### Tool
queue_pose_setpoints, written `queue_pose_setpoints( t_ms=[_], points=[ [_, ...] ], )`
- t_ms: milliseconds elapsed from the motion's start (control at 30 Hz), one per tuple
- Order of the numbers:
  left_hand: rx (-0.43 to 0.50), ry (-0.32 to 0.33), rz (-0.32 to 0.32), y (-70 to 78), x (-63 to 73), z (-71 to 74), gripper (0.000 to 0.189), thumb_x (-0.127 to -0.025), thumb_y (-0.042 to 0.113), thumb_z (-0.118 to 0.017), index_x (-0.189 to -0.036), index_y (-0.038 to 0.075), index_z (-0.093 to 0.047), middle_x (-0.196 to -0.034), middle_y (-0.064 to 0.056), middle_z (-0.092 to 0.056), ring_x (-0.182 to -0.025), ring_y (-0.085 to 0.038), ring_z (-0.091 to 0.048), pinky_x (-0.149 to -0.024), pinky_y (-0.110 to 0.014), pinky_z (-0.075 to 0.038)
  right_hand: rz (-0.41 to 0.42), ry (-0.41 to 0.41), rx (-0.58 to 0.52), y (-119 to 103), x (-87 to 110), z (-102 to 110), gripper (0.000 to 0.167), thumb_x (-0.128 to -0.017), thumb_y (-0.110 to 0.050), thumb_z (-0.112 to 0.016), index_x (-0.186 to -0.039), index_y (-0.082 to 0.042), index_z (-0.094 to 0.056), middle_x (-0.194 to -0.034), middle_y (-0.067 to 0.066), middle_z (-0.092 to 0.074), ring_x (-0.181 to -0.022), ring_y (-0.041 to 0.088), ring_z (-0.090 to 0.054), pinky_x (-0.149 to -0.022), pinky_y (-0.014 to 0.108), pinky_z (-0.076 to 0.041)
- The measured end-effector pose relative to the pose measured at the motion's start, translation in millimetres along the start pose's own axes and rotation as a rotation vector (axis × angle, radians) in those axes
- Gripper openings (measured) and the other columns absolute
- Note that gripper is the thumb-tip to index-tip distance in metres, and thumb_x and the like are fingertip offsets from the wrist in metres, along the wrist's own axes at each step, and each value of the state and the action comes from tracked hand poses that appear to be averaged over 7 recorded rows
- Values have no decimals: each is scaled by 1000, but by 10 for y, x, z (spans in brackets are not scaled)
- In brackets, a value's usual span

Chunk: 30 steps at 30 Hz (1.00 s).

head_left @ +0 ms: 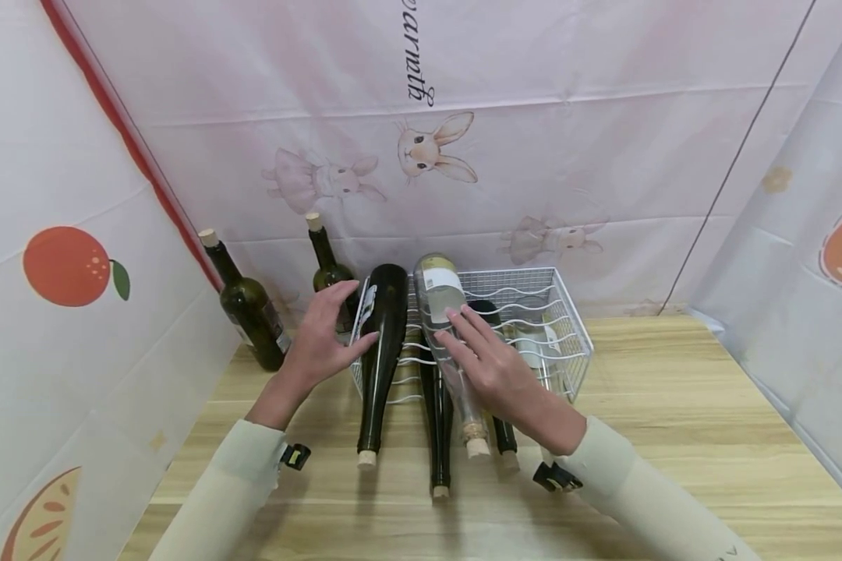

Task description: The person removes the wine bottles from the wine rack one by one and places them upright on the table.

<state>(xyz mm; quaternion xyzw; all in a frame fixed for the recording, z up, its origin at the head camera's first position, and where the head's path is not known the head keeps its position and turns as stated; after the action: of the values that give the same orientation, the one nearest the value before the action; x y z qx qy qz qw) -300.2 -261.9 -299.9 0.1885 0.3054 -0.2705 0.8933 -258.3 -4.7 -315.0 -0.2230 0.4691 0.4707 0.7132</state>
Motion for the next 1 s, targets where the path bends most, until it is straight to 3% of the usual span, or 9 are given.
queue_pose_setpoints(
  t_ms=[233, 667, 1000],
  points=[
    [-32, 5, -78, 96, -40, 11, 95, -73, 23, -94, -150, -3, -46, -147, -23, -55, -136, -40, -52, -111, -56, -46, -2, 26, -35, 3, -50, 92, 35, -94, -15, -69, -122, 5, -68, -130, 32, -67, -120, 50, -67, -101, 50, -58],
    [-126, -56, -157, 243, -106, 6, 97, -74, 30, -95, -152, 1, -45, -153, -20, -50, -140, -36, -49, -115, -51, -46, -13, 46, -120, -58, -139, 222, 44, -92, -20, -75, -124, 7, -66, -130, 33, -66, -121, 50, -66, -105, 50, -56],
    [-173, -46, -213, 382, -150, 26, 99, -72, 34, -96, -151, 3, -44, -155, -21, -48, -141, -36, -49, -113, -51, -50, -24, 91, -174, -101, -168, 280, 37, -96, -18, -72, -124, 7, -68, -132, 33, -66, -120, 50, -66, -105, 49, -55]
  ],
)
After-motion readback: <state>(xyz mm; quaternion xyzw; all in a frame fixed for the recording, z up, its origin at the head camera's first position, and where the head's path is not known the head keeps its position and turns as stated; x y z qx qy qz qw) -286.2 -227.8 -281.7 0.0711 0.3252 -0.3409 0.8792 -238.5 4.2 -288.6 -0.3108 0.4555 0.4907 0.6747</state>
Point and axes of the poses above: each hand's wrist, its own x-axis away from the middle knuckle, its own z-axis out of the back of the hand, y = z × x, the point moved 7 cm from there along -x, towards the middle knuckle
